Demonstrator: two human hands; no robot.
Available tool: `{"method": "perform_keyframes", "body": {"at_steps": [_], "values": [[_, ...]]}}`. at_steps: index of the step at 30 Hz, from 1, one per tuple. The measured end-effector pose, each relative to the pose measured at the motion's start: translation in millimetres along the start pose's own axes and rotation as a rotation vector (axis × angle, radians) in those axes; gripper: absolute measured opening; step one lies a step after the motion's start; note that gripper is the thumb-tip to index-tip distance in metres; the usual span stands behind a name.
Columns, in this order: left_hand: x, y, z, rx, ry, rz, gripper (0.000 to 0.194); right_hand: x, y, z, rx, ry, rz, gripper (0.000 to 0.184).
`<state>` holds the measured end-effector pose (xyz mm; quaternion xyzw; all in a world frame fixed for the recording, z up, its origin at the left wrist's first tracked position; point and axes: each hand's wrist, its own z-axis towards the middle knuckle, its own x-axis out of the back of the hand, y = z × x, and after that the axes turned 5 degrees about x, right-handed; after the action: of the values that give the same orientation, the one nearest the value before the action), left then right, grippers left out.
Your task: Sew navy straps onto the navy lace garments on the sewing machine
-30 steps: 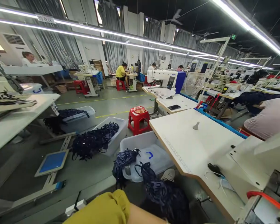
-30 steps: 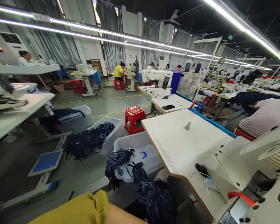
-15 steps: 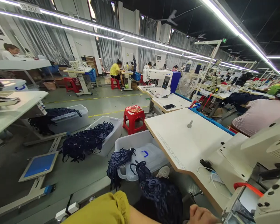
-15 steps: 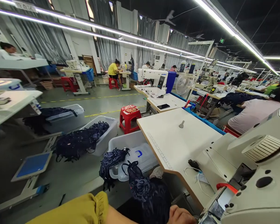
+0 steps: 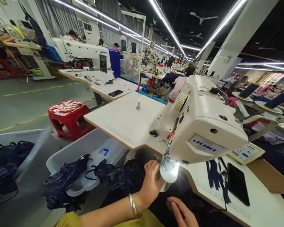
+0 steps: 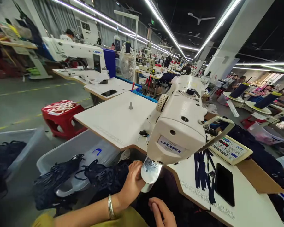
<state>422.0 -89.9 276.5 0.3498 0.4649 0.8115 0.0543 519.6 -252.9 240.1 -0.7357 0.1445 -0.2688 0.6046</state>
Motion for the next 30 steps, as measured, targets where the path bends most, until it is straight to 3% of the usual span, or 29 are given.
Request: {"method": "perform_keyframes", "body": {"at_steps": [2,7,11,14,16,19,22,24,26,30], "values": [[14.0,-1.9,-9.8,-0.096,-0.114,0.008,0.012,-15.0,-5.5,0.0,-0.153,-0.001,0.326,0.047],[42.8,-5.7,-30.2,-0.459,-0.567,-0.034,0.013,-49.8,-19.4,-6.1,-0.384,-0.004,0.969,0.039],[51.8,-5.8,-32.9,-0.460,-0.695,-0.019,0.047,-64.8,-26.6,-7.0,-0.443,-0.023,1.140,0.031],[58.7,-17.7,-35.2,-0.314,-0.673,0.022,0.037,-63.0,-29.3,-9.8,-0.447,-0.007,1.076,0.025],[66.0,-41.2,-36.8,-0.134,-0.595,0.103,0.029,-50.3,-33.2,-12.5,-0.443,0.023,0.957,0.028],[80.8,-99.5,-40.8,0.142,-0.516,0.283,0.022,-9.9,-46.5,-14.0,-0.354,0.172,0.760,0.039],[95.9,-161.1,-53.1,0.320,-0.551,0.452,0.031,43.4,-68.4,-8.6,-0.152,0.298,0.588,0.033],[101.5,-189.7,-65.8,0.364,-0.566,0.549,0.034,71.6,-85.8,-1.3,-0.015,0.357,0.446,0.029],[101.4,-206.6,-76.8,0.361,-0.575,0.610,0.036,85.9,-103.4,7.1,0.062,0.428,0.354,0.029],[87.7,-225.2,-78.8,0.309,-0.548,0.671,0.037,81.1,-129.5,20.1,0.104,0.426,0.235,0.032]]}}
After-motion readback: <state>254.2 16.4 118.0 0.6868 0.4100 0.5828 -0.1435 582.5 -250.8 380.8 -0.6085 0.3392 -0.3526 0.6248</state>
